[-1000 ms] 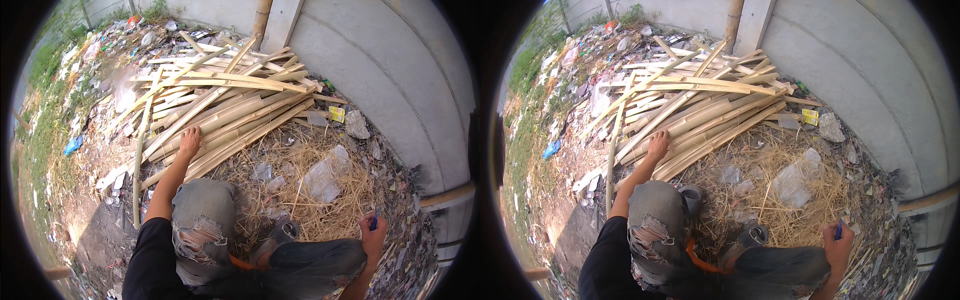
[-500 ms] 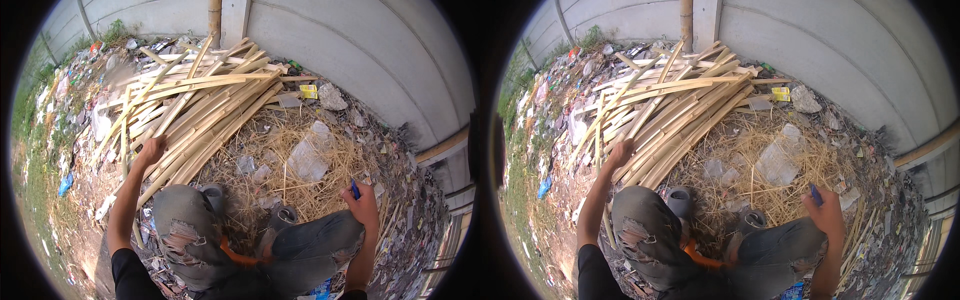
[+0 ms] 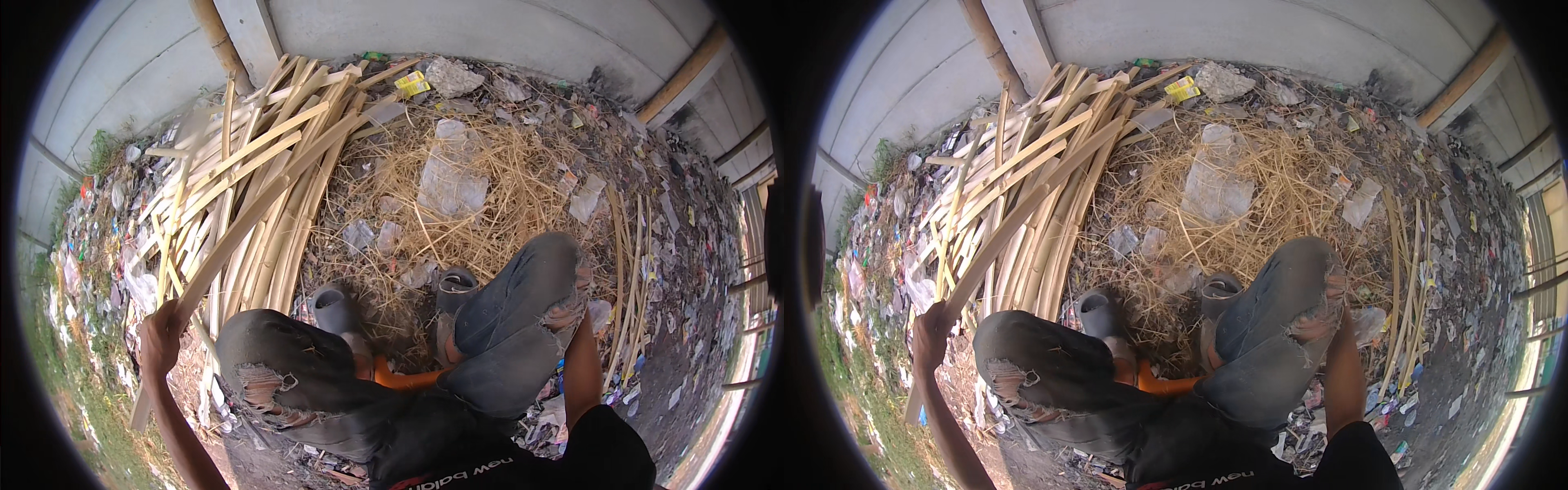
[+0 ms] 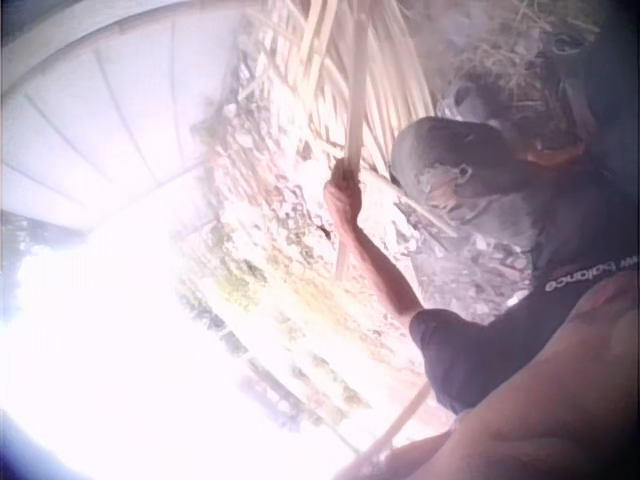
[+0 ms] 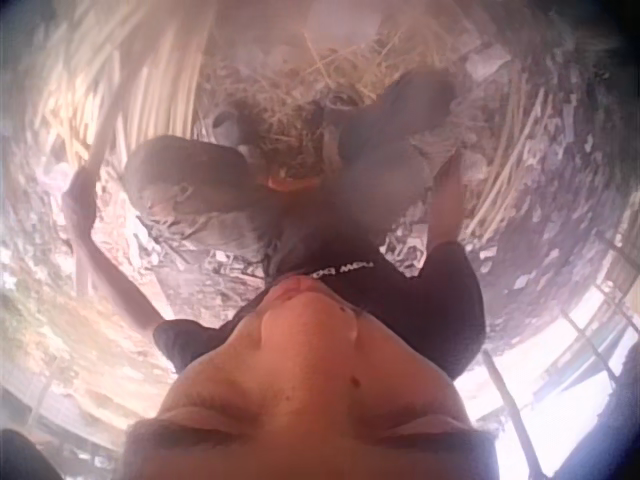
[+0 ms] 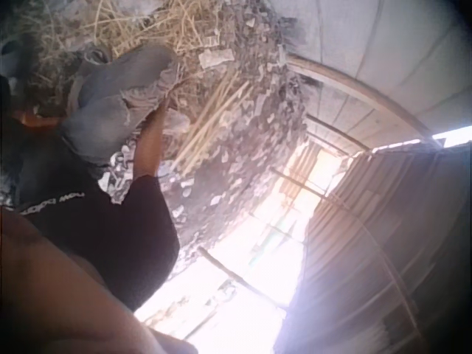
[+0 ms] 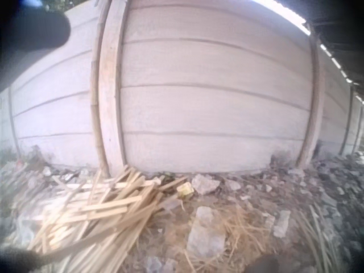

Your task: The person sits on the ground and uses a knife to shave thin strips of bamboo. They hold the bamboo strip with one hand and scrape the knife along its length to remove the outer layer, creating fine shavings.

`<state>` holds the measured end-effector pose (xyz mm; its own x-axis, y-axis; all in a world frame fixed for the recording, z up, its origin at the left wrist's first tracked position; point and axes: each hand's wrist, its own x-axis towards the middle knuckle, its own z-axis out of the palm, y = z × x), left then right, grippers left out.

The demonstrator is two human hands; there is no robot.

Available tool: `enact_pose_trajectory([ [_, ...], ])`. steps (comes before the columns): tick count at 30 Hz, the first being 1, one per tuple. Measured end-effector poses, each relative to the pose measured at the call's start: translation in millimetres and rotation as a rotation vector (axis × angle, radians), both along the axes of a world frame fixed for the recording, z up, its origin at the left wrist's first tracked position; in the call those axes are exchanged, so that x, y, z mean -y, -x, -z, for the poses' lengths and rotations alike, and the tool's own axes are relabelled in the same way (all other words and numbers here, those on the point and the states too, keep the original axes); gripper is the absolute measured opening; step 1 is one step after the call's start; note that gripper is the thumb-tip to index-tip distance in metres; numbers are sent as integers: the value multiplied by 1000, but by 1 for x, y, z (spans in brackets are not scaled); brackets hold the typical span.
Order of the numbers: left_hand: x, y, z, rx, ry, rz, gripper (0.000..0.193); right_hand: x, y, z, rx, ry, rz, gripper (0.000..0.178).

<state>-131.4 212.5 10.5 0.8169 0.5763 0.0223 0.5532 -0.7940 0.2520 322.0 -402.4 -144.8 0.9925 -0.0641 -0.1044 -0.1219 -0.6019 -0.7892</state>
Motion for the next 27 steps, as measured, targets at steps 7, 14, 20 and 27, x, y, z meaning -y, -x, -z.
enact_pose_trajectory([
  [7, 43, -39, -82, 3, -311, -17, 20, 21, 96, 141, -153, 282, -172, 23],
  [14, 95, -137, -150, -74, -522, 40, 10, 74, 114, 164, -70, 456, -258, 31],
  [20, 123, -163, -185, -62, -540, 173, 4, 91, 86, 162, 233, 394, 146, 24],
  [27, 143, -216, -200, -188, -736, 124, 18, 110, 79, 183, -206, 404, 834, 46],
])
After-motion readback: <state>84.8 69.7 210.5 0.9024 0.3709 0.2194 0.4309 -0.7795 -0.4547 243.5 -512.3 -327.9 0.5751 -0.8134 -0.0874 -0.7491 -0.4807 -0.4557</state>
